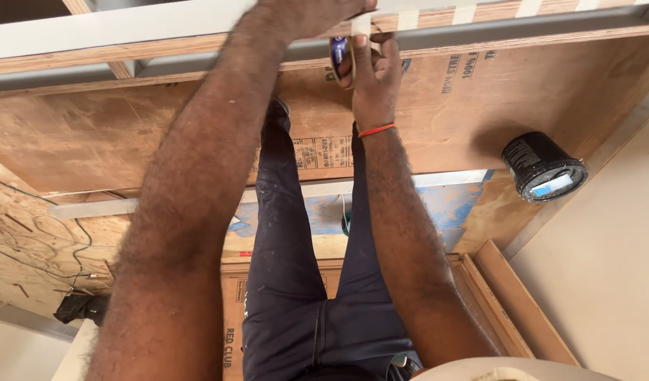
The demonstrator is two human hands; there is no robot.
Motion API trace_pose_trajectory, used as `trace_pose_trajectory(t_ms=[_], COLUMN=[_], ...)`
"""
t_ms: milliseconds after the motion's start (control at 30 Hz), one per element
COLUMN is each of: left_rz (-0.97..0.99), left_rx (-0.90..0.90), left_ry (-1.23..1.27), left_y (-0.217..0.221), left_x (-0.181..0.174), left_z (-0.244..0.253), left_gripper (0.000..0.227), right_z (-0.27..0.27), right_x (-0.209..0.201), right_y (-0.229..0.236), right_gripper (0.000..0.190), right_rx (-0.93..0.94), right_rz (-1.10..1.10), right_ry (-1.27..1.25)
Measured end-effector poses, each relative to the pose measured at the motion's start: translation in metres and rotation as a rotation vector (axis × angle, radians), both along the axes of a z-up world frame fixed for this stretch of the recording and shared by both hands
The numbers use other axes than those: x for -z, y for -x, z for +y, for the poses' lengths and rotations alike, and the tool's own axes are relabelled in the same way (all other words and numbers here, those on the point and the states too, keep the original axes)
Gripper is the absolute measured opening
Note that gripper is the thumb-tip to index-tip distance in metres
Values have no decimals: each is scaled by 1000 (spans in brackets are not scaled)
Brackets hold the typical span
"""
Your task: Applying double-sided adhesive tape to the edges of a laminate or wooden panel for furniture assembly.
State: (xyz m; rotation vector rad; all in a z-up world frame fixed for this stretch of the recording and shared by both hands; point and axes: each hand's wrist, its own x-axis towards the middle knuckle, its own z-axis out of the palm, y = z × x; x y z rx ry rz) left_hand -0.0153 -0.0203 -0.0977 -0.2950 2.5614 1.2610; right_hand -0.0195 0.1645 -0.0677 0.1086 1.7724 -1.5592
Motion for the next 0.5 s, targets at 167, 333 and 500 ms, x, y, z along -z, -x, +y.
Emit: trace_pose_trajectory(t_ms=[167, 333, 500], left_rz=[-226, 205, 284], left_rx=[-73, 74, 28], left_ry=[223, 478, 504], left_y=[-8, -24, -32], left_x=[-52, -61, -42], left_z=[14, 27, 30], left_gripper=[56, 46, 40], right_z=[8, -3, -9], right_x=[9, -4, -27], right_y=[-3, -1, -19], right_gripper=[23, 20, 21], right_rx=[8, 210, 335], right_rz=[69, -290, -537], right_ry=[95, 330, 312])
